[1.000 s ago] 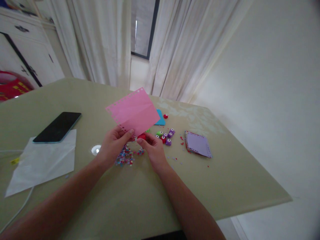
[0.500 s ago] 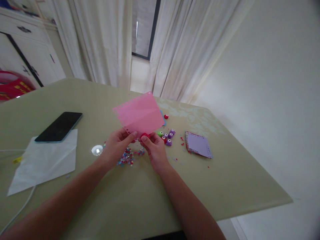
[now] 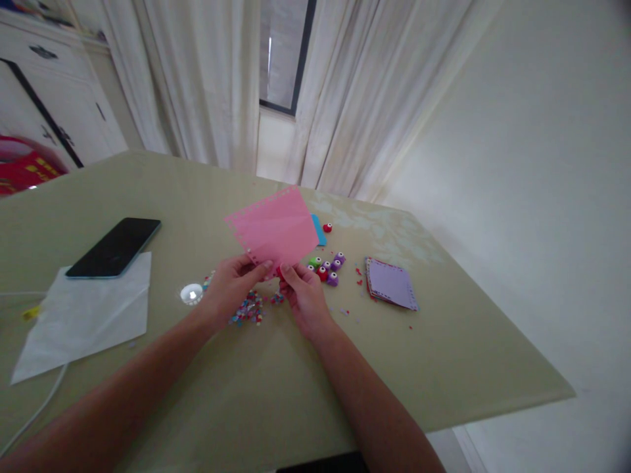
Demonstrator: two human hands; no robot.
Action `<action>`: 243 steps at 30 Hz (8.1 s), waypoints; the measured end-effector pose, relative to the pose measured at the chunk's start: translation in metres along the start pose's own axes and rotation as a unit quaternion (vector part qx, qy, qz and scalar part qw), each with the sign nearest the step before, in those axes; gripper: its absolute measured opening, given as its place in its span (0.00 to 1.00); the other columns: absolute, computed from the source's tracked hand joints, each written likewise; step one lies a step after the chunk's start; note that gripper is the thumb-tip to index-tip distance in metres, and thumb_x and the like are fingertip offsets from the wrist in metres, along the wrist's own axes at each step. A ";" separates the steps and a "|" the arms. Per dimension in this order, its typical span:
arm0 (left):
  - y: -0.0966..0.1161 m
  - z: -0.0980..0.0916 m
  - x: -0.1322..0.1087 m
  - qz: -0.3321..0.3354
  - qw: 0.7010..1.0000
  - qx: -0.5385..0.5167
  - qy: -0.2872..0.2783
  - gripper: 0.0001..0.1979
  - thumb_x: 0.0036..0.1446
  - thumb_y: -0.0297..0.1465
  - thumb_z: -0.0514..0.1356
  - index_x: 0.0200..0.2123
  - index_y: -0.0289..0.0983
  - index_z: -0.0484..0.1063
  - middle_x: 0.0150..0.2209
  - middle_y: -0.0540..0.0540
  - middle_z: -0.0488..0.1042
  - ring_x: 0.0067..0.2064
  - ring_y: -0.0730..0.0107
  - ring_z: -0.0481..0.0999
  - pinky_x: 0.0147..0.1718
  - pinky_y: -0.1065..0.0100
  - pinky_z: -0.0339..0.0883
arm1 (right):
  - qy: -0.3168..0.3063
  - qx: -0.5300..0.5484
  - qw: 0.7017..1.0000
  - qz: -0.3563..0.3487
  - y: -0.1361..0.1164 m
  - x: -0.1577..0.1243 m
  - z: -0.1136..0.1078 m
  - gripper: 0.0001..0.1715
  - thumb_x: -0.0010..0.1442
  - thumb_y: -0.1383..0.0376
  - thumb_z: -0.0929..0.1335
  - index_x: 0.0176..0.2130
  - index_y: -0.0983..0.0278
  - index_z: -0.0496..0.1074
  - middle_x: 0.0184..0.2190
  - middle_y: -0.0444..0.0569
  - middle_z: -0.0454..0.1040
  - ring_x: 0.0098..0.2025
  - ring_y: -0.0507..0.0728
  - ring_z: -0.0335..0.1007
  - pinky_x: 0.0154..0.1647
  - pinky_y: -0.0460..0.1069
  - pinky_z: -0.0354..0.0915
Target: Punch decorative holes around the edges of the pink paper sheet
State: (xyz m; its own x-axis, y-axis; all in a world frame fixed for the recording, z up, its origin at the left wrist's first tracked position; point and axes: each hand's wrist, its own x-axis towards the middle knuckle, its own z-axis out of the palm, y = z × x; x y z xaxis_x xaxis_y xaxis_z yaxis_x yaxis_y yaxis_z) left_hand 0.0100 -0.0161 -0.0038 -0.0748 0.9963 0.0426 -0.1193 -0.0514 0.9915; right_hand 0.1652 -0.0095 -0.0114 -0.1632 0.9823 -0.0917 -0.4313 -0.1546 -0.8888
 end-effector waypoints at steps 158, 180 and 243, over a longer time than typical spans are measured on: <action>0.010 -0.006 0.002 -0.001 1.000 0.007 0.029 0.26 0.46 0.52 0.76 0.41 0.40 0.83 0.37 0.43 0.86 0.41 0.51 0.85 0.45 0.55 0.80 | 0.030 -0.141 0.987 -0.073 0.002 0.003 0.014 0.27 0.44 0.53 0.84 0.39 0.61 0.77 0.35 0.46 0.81 0.33 0.55 0.74 0.36 0.50 0.69; -0.001 -0.010 0.005 0.026 1.000 0.011 0.003 0.22 0.49 0.47 0.77 0.43 0.39 0.85 0.42 0.42 0.87 0.40 0.57 0.84 0.43 0.58 0.79 | 0.033 -0.003 0.998 0.044 0.001 0.008 0.011 0.26 0.41 0.48 0.84 0.31 0.62 0.79 0.26 0.42 0.73 0.25 0.50 0.61 0.27 0.47 0.57; 0.012 -0.010 0.004 0.065 0.995 0.023 0.069 0.21 0.51 0.46 0.74 0.42 0.37 0.83 0.38 0.44 0.86 0.37 0.60 0.82 0.38 0.63 0.76 | 0.070 -0.363 0.910 -0.187 -0.014 0.018 -0.017 0.14 0.58 0.58 0.76 0.41 0.63 0.79 0.34 0.47 0.78 0.32 0.55 0.69 0.36 0.50 0.67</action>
State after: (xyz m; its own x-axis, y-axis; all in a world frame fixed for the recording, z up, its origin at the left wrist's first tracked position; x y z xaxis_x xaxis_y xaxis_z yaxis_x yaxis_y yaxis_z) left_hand -0.0012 -0.0132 0.0070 -0.2214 0.9626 0.1559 -0.0542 -0.1718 0.9836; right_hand 0.1833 0.0126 -0.0088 0.0110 0.9636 0.2672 0.2757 0.2540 -0.9271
